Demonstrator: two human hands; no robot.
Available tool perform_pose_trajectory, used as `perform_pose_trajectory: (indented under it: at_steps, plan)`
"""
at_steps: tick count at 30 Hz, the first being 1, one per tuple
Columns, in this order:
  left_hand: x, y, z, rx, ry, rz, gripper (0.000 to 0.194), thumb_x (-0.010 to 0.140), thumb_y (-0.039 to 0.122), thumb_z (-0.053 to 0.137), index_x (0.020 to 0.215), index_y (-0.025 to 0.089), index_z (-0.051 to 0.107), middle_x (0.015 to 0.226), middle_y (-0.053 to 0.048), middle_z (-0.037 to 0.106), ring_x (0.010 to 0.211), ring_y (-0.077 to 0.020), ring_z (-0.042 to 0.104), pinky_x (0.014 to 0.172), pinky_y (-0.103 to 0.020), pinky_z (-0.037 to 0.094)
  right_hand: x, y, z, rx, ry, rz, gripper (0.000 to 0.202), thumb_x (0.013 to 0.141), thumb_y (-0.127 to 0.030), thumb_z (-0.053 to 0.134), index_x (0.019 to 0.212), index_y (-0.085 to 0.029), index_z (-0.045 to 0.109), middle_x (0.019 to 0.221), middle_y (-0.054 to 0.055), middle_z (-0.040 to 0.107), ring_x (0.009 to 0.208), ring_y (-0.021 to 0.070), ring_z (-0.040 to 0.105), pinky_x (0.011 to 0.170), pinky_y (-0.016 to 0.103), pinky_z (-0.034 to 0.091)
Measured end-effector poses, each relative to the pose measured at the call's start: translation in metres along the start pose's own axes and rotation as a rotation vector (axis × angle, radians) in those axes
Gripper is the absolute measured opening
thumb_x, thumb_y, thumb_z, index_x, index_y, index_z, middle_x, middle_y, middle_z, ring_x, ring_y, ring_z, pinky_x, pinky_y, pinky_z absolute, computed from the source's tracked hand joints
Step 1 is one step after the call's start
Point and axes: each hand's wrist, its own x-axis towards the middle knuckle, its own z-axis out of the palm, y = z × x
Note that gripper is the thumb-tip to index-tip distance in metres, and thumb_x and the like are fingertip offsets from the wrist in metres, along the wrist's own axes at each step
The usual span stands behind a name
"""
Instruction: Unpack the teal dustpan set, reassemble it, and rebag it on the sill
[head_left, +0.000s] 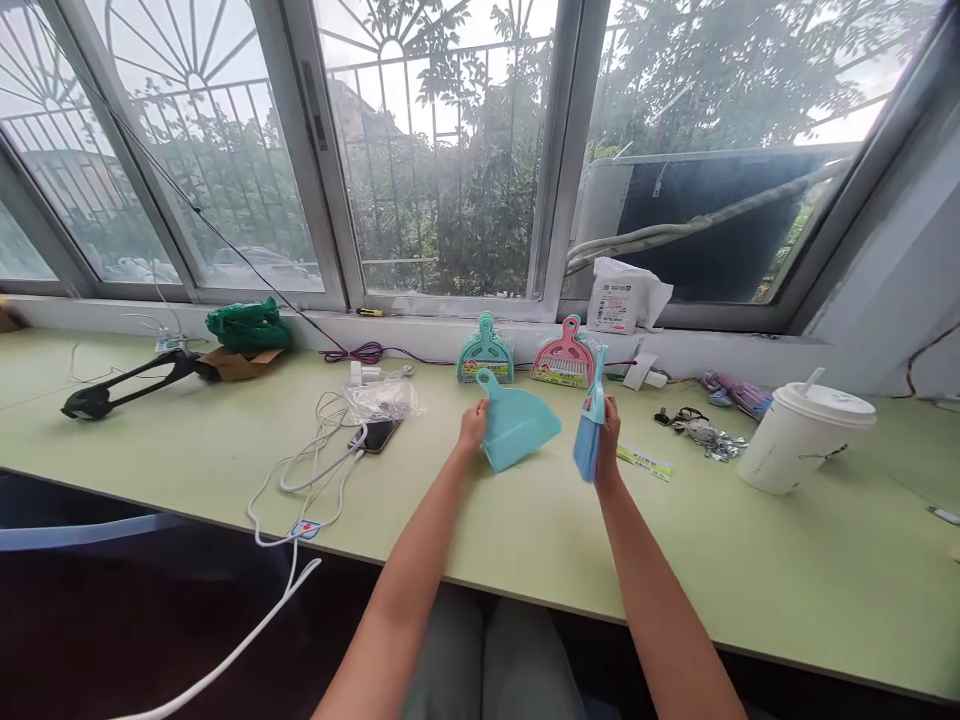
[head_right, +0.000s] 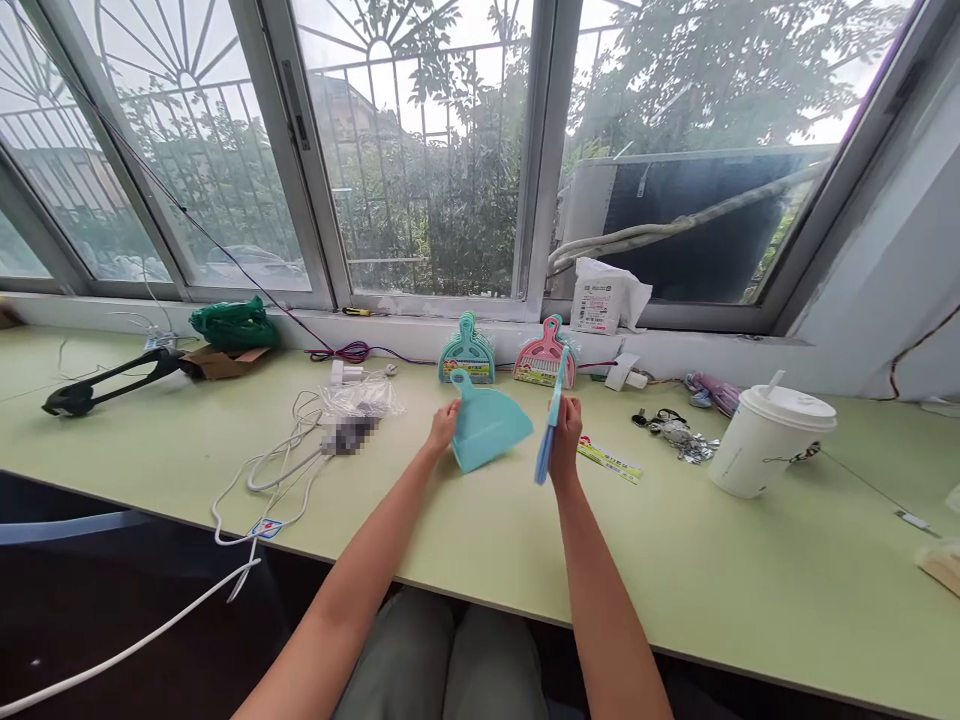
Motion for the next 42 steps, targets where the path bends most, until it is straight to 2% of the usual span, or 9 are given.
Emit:
perform_pose_trajectory:
  at_steps: [3, 8, 12, 16, 22, 27, 34, 40, 42]
  plan:
    - [0.01, -0.02, -0.029, 0.338, -0.077, -0.082, 0.039, 0.094, 0.04, 0.035, 0.102, 0.021, 0.069, 0.108, -0.01, 0.069, 0.099, -0.0237, 0.061, 0.081, -0.03, 0.043, 0.007, 0.009, -0.019, -0.484, -0.056, -0.04, 0.045, 0.095, -0.047, 0.03, 0.077, -0.017, 0.059, 0.089, 0.009, 0.053, 0.09, 0.0226, 0.05, 0.077, 0.033, 0.038]
    - [0.01, -0.033, -0.046, 0.494, -0.123, -0.143, 0.031, 0.085, 0.044, 0.052, 0.102, 0.023, 0.067, 0.112, -0.009, 0.068, 0.109, -0.0257, 0.058, 0.084, -0.031, 0.042, -0.006, 0.031, -0.025, -1.008, -0.508, 0.013, 0.032, 0.092, -0.023, 0.038, 0.09, -0.011, 0.067, 0.104, 0.019, 0.06, 0.103, 0.029, 0.052, 0.084, 0.039, 0.036]
    - [0.009, -0.031, -0.041, 0.562, -0.053, -0.177, 0.042, 0.078, 0.055, 0.06, 0.103, 0.022, 0.064, 0.114, -0.01, 0.067, 0.11, -0.0251, 0.057, 0.083, -0.03, 0.042, -0.016, 0.034, -0.011, -1.101, -0.558, 0.055, 0.034, 0.092, -0.029, 0.041, 0.103, -0.007, 0.065, 0.109, 0.022, 0.061, 0.104, 0.0307, 0.053, 0.087, 0.042, 0.035]
    - [0.008, -0.028, -0.041, 0.557, -0.062, -0.184, 0.027, 0.078, 0.042, 0.063, 0.097, 0.023, 0.065, 0.11, -0.008, 0.068, 0.105, -0.0226, 0.06, 0.078, -0.028, 0.042, -0.017, 0.025, -0.001, -1.118, -0.529, 0.134, 0.045, 0.085, -0.047, 0.051, 0.102, -0.008, 0.066, 0.106, 0.022, 0.063, 0.105, 0.0331, 0.053, 0.089, 0.045, 0.033]
    - [0.008, -0.026, -0.038, 0.581, -0.081, -0.178, 0.021, 0.082, 0.039, 0.056, 0.092, 0.022, 0.066, 0.104, -0.009, 0.068, 0.098, -0.0247, 0.062, 0.073, -0.029, 0.043, -0.011, 0.016, -0.007, -1.026, -0.612, 0.281, 0.029, 0.073, -0.036, 0.063, 0.089, -0.013, 0.07, 0.102, 0.017, 0.066, 0.101, 0.0304, 0.058, 0.084, 0.04, 0.035]
    - [-0.001, -0.012, -0.011, 0.614, -0.211, -0.014, 0.02, 0.086, 0.035, 0.047, 0.093, 0.023, 0.062, 0.099, -0.007, 0.069, 0.094, -0.0226, 0.063, 0.074, -0.028, 0.043, -0.01, 0.009, -0.004, -0.856, -0.435, 0.184, 0.023, 0.082, -0.035, 0.055, 0.093, -0.019, 0.067, 0.107, 0.011, 0.066, 0.103, 0.0253, 0.057, 0.087, 0.038, 0.034]
    - [-0.036, 0.035, 0.035, 0.59, -0.506, 0.264, 0.032, 0.092, 0.032, 0.031, 0.097, 0.023, 0.061, 0.097, -0.005, 0.069, 0.09, -0.0217, 0.062, 0.075, -0.03, 0.043, -0.022, 0.009, 0.013, -0.812, -0.575, 0.03, 0.016, 0.084, -0.033, 0.06, 0.092, -0.022, 0.069, 0.107, 0.008, 0.067, 0.106, 0.0234, 0.055, 0.088, 0.035, 0.032]
    - [-0.037, 0.034, 0.019, 0.614, -0.222, 0.591, 0.031, 0.082, 0.02, 0.053, 0.113, 0.024, 0.056, 0.115, -0.008, 0.058, 0.11, -0.024, 0.053, 0.089, -0.033, 0.041, -0.016, 0.009, 0.008, -0.735, -0.648, 0.107, 0.016, 0.083, -0.035, 0.061, 0.09, -0.025, 0.071, 0.109, 0.003, 0.068, 0.105, 0.021, 0.057, 0.087, 0.032, 0.034]
    - [-0.034, 0.03, 0.016, 0.644, -0.226, 0.697, 0.035, 0.081, 0.014, 0.054, 0.115, 0.023, 0.055, 0.119, -0.01, 0.055, 0.115, -0.0242, 0.049, 0.095, -0.035, 0.037, -0.016, 0.009, 0.009, -0.698, -0.66, 0.105, 0.017, 0.083, -0.036, 0.061, 0.09, -0.025, 0.071, 0.111, 0.003, 0.067, 0.104, 0.0202, 0.057, 0.086, 0.03, 0.035]
